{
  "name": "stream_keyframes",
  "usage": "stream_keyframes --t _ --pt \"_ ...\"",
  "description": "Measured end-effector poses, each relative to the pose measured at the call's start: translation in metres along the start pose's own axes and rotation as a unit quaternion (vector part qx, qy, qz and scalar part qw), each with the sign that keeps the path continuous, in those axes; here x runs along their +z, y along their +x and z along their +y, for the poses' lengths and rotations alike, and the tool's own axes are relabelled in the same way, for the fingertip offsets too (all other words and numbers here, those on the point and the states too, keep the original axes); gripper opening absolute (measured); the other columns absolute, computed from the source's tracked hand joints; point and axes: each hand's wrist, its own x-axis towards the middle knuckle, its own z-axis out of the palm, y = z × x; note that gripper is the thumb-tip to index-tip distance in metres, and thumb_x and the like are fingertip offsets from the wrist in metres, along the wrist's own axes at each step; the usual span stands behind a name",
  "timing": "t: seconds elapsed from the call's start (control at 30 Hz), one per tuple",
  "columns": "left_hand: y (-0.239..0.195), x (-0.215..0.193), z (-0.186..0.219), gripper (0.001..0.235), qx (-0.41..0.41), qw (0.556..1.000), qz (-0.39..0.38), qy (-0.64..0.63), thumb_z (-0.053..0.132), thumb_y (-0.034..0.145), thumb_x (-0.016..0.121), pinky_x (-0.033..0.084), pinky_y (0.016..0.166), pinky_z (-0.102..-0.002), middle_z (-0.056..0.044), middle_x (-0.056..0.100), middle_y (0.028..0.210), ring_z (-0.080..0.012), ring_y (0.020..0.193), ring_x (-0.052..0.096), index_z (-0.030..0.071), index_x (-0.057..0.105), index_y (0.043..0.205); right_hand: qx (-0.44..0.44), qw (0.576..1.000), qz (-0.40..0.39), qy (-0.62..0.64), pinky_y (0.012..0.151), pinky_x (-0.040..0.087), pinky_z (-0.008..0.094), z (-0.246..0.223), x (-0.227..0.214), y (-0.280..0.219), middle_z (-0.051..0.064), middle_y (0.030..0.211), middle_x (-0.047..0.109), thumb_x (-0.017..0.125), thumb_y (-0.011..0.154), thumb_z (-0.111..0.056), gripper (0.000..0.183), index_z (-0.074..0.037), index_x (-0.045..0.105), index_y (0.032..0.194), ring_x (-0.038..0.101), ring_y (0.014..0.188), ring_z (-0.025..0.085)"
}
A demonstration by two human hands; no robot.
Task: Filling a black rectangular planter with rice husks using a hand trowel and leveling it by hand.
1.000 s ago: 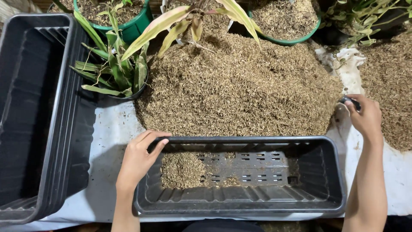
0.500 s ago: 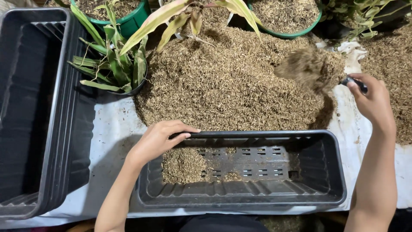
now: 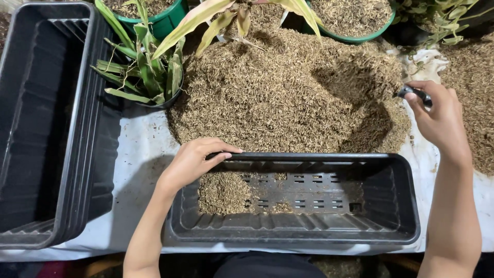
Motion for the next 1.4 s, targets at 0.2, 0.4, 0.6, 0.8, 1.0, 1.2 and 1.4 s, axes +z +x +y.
stream_keyframes --t 0.2,0.4,0.6,0.8,1.0,1.2,1.4 --pt "-0.001 0.000 -0.002 0.027 -0.021 1.000 -0.016 0.008 0.025 0.095 0.060 0.050 0.080 -0.032 0.006 0.074 0.107 -0.0146 0.094 0.066 0.029 0.072 0.119 -0.026 1.000 -0.004 -0.015 0.080 0.030 0.043 -0.020 -0.004 -0.011 0.020 0.123 0.066 0.056 0.113 -0.017 0.027 0.000 0.064 0.132 0.045 0.092 0.033" --pt "-0.001 0.000 -0.002 0.026 0.007 1.000 -0.010 0.011 0.023 0.096 0.059 0.050 0.083 -0.035 0.004 0.074 0.110 -0.0166 0.098 0.067 0.028 0.071 0.118 -0.069 0.997 -0.004 -0.031 0.084 0.037 0.043 -0.044 -0.008 -0.037 0.020 0.111 0.066 0.060 0.111 -0.013 0.024 0.001 0.065 0.129 0.051 0.098 0.036" --pt "-0.001 0.001 -0.006 0.025 0.035 0.999 0.002 0.012 0.024 0.096 0.060 0.050 0.078 -0.034 0.004 0.074 0.103 -0.0155 0.092 0.067 0.029 0.071 0.118 -0.150 0.988 -0.020 -0.005 0.093 0.037 0.042 -0.073 -0.003 -0.074 0.014 0.117 0.068 0.060 0.102 -0.010 0.025 0.001 0.062 0.125 0.059 0.107 0.034" --pt "-0.001 0.001 -0.007 0.025 0.050 0.999 0.007 0.016 0.024 0.097 0.060 0.050 0.080 -0.033 0.004 0.075 0.106 -0.0153 0.095 0.067 0.029 0.071 0.118 -0.135 0.988 -0.069 0.018 0.094 0.041 0.040 -0.103 0.012 -0.108 0.009 0.117 0.068 0.065 0.092 -0.014 0.028 -0.007 0.066 0.119 0.059 0.109 0.029" --pt "-0.001 0.003 -0.009 0.025 0.052 0.998 0.009 0.023 0.024 0.097 0.060 0.052 0.080 -0.034 0.004 0.075 0.108 -0.0147 0.097 0.069 0.027 0.071 0.119 -0.132 0.976 -0.161 -0.068 0.075 0.042 0.040 -0.133 0.030 -0.120 0.000 0.108 0.066 0.061 0.091 -0.031 0.033 -0.025 0.066 0.122 0.057 0.091 0.026" --pt "-0.002 0.003 -0.009 0.025 0.046 0.999 0.005 0.018 0.026 0.097 0.059 0.051 0.078 -0.034 0.004 0.074 0.104 -0.0142 0.091 0.068 0.029 0.070 0.120 -0.232 0.947 -0.116 -0.192 0.071 0.044 0.041 -0.133 0.056 -0.128 0.001 0.107 0.062 0.058 0.092 -0.039 0.033 -0.028 0.060 0.123 0.059 0.089 0.027" --pt "-0.002 0.003 -0.009 0.026 0.050 0.999 0.006 0.021 0.024 0.097 0.059 0.050 0.079 -0.035 0.003 0.074 0.105 -0.0158 0.094 0.067 0.028 0.069 0.121 -0.266 0.896 -0.030 -0.353 0.076 0.042 0.034 -0.150 0.038 -0.137 -0.002 0.115 0.063 0.066 0.077 -0.017 0.053 -0.028 0.060 0.129 0.058 0.090 0.020"
